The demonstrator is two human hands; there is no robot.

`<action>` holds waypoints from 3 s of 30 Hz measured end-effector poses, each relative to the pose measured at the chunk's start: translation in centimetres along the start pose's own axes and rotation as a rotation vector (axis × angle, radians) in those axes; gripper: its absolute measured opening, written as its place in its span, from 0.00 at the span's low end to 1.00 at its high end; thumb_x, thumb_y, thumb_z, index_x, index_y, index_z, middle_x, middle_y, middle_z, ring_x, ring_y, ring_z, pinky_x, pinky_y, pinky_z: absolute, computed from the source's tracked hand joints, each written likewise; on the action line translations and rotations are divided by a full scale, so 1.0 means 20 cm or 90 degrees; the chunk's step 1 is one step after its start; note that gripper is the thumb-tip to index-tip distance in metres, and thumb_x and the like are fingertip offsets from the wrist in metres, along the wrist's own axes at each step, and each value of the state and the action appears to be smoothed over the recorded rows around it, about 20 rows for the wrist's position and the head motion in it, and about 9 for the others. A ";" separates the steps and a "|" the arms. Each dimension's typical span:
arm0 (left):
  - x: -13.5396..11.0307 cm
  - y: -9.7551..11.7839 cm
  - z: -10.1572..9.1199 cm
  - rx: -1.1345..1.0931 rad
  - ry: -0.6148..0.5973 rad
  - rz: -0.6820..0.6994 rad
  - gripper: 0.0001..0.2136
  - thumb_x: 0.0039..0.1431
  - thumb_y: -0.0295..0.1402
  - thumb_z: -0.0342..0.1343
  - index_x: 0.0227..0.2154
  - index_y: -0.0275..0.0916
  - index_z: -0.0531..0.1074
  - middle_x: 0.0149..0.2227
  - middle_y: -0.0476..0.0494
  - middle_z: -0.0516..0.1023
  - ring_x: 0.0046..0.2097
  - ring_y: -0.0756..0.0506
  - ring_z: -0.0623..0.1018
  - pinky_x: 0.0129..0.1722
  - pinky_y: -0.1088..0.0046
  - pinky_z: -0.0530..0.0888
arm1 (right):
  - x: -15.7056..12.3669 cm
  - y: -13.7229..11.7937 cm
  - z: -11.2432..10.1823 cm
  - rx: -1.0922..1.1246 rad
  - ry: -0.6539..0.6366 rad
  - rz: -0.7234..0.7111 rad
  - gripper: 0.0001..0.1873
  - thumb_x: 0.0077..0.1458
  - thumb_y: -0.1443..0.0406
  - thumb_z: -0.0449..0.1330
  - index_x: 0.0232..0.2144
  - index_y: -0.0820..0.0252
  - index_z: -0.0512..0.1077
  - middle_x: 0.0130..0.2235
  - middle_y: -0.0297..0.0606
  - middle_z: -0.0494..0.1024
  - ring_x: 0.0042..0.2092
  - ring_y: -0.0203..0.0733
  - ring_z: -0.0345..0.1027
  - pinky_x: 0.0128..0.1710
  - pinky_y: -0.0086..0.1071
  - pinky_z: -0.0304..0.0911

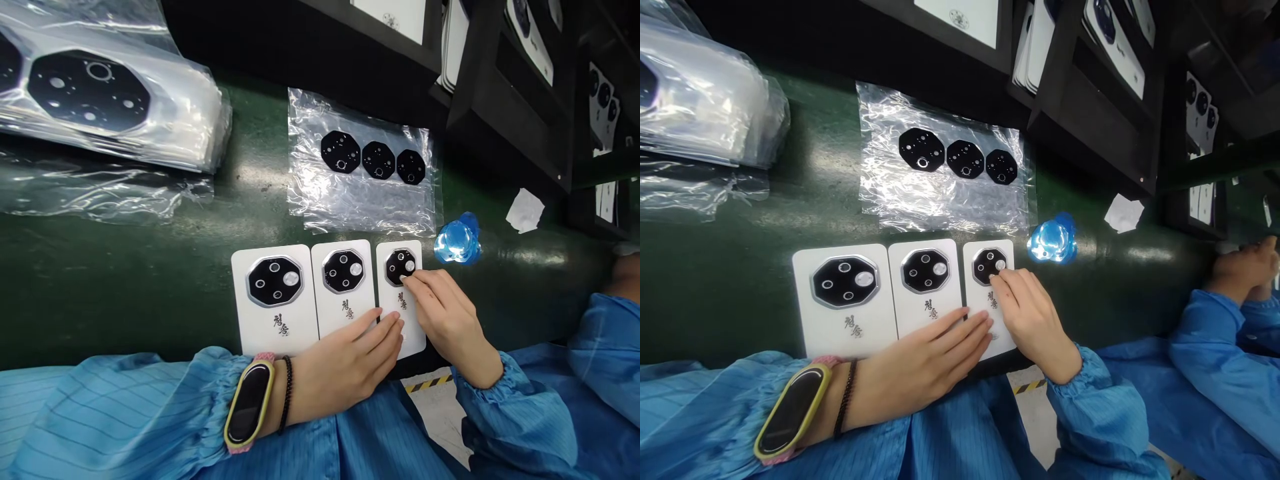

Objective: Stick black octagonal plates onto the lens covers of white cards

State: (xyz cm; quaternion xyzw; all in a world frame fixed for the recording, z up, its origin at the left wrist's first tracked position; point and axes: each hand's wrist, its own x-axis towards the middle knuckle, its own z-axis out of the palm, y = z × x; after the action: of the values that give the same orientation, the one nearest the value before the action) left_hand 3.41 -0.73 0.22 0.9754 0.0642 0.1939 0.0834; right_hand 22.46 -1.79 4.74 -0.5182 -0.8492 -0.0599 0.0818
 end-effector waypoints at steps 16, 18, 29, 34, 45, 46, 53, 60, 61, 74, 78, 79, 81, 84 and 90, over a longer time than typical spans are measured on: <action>0.00 0.00 0.01 -0.009 0.001 0.000 0.17 0.64 0.33 0.47 0.51 0.30 0.70 0.53 0.36 0.73 0.57 0.40 0.69 0.56 0.61 0.64 | 0.06 0.02 0.02 0.086 0.002 0.044 0.14 0.57 0.80 0.51 0.41 0.62 0.69 0.37 0.42 0.76 0.38 0.41 0.71 0.38 0.37 0.71; -0.01 0.00 0.01 -0.009 -0.003 -0.001 0.17 0.64 0.33 0.48 0.51 0.30 0.70 0.53 0.36 0.73 0.57 0.40 0.69 0.56 0.61 0.64 | 0.07 0.01 0.03 0.088 -0.006 0.034 0.16 0.56 0.81 0.50 0.41 0.62 0.69 0.37 0.43 0.76 0.38 0.42 0.70 0.37 0.38 0.71; -0.01 0.01 0.02 0.024 0.001 -0.005 0.18 0.64 0.31 0.44 0.51 0.32 0.71 0.54 0.39 0.73 0.57 0.40 0.70 0.56 0.61 0.65 | 0.11 0.00 0.01 0.016 -0.013 -0.042 0.10 0.57 0.80 0.51 0.37 0.71 0.71 0.35 0.50 0.77 0.36 0.44 0.70 0.34 0.36 0.71; -0.01 0.01 0.01 0.026 0.004 -0.009 0.17 0.64 0.31 0.44 0.51 0.31 0.71 0.53 0.38 0.74 0.56 0.40 0.71 0.56 0.61 0.65 | 0.11 0.00 0.01 0.025 -0.014 -0.040 0.11 0.58 0.80 0.50 0.37 0.70 0.71 0.35 0.49 0.77 0.36 0.44 0.70 0.33 0.36 0.71; -0.02 0.02 0.02 0.027 0.018 0.002 0.18 0.64 0.33 0.45 0.51 0.29 0.70 0.53 0.35 0.73 0.56 0.39 0.71 0.55 0.59 0.66 | 0.14 0.04 -0.12 0.169 0.009 0.119 0.07 0.58 0.76 0.57 0.33 0.61 0.69 0.33 0.37 0.76 0.36 0.36 0.72 0.34 0.27 0.70; -0.01 0.01 0.02 0.029 0.020 0.003 0.18 0.64 0.33 0.45 0.51 0.28 0.70 0.53 0.34 0.73 0.56 0.38 0.71 0.54 0.59 0.67 | 0.14 0.04 -0.14 0.179 0.009 0.126 0.07 0.58 0.76 0.57 0.33 0.60 0.69 0.33 0.36 0.76 0.35 0.35 0.72 0.34 0.26 0.69; -0.04 0.02 -0.07 0.065 0.069 0.078 0.17 0.66 0.29 0.42 0.50 0.34 0.72 0.53 0.40 0.74 0.55 0.41 0.72 0.53 0.63 0.70 | 0.19 -0.09 -0.08 0.245 -0.005 0.089 0.07 0.59 0.76 0.55 0.34 0.62 0.69 0.33 0.38 0.74 0.36 0.36 0.71 0.36 0.28 0.70; -0.20 0.03 -0.13 0.094 0.047 0.024 0.18 0.65 0.32 0.44 0.50 0.29 0.73 0.52 0.36 0.75 0.54 0.38 0.73 0.56 0.61 0.68 | 0.21 -0.21 0.06 0.214 0.010 0.005 0.10 0.58 0.79 0.52 0.36 0.64 0.69 0.34 0.41 0.74 0.37 0.38 0.69 0.36 0.31 0.71; -0.22 0.03 -0.13 0.096 0.043 0.014 0.18 0.64 0.32 0.45 0.50 0.28 0.72 0.52 0.35 0.75 0.55 0.38 0.73 0.56 0.60 0.68 | 0.21 -0.22 0.07 0.204 0.004 -0.001 0.11 0.58 0.80 0.52 0.36 0.65 0.69 0.35 0.41 0.74 0.37 0.38 0.69 0.37 0.31 0.71; -0.28 0.03 -0.12 0.073 0.023 -0.054 0.18 0.64 0.32 0.46 0.50 0.27 0.73 0.51 0.33 0.75 0.54 0.34 0.74 0.56 0.55 0.68 | 0.19 -0.25 0.08 0.121 -0.049 -0.034 0.16 0.56 0.82 0.51 0.43 0.66 0.69 0.39 0.44 0.75 0.39 0.41 0.68 0.38 0.36 0.69; -0.28 0.03 -0.11 0.069 0.034 -0.058 0.18 0.64 0.32 0.46 0.49 0.25 0.73 0.51 0.32 0.75 0.53 0.34 0.74 0.55 0.55 0.69 | 0.19 -0.24 0.08 0.121 -0.039 -0.055 0.13 0.57 0.81 0.53 0.43 0.68 0.69 0.39 0.47 0.75 0.41 0.44 0.69 0.38 0.37 0.69; -0.28 0.03 -0.11 0.067 0.040 -0.061 0.18 0.64 0.32 0.46 0.48 0.25 0.73 0.51 0.31 0.75 0.53 0.34 0.74 0.55 0.54 0.69 | 0.19 -0.24 0.08 0.123 -0.039 -0.057 0.13 0.57 0.80 0.53 0.43 0.69 0.69 0.39 0.48 0.75 0.41 0.44 0.69 0.38 0.38 0.69; -0.28 0.04 -0.10 0.064 0.052 -0.066 0.19 0.63 0.32 0.46 0.48 0.24 0.73 0.51 0.31 0.75 0.53 0.34 0.74 0.55 0.54 0.69 | 0.19 -0.23 0.07 0.128 -0.052 -0.057 0.13 0.57 0.80 0.53 0.43 0.69 0.69 0.39 0.48 0.75 0.41 0.44 0.69 0.38 0.38 0.70; -0.28 0.04 -0.10 0.063 0.056 -0.071 0.19 0.64 0.33 0.46 0.48 0.25 0.73 0.51 0.31 0.75 0.53 0.34 0.75 0.55 0.54 0.69 | 0.19 -0.23 0.07 0.127 -0.056 -0.058 0.13 0.58 0.79 0.53 0.44 0.68 0.69 0.39 0.48 0.76 0.41 0.44 0.69 0.38 0.38 0.70; -0.28 0.04 -0.10 0.065 0.054 -0.065 0.18 0.63 0.32 0.46 0.48 0.24 0.73 0.50 0.30 0.75 0.52 0.34 0.75 0.54 0.54 0.69 | 0.18 -0.24 0.08 0.138 -0.053 -0.042 0.14 0.58 0.79 0.52 0.44 0.66 0.69 0.39 0.46 0.76 0.40 0.43 0.70 0.37 0.38 0.71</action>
State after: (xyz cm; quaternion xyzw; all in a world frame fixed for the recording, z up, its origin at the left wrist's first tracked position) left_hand -2.45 -2.02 0.14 0.9647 0.1268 0.2271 0.0408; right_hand 16.45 -0.50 3.91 -0.4801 -0.8700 0.0514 0.0998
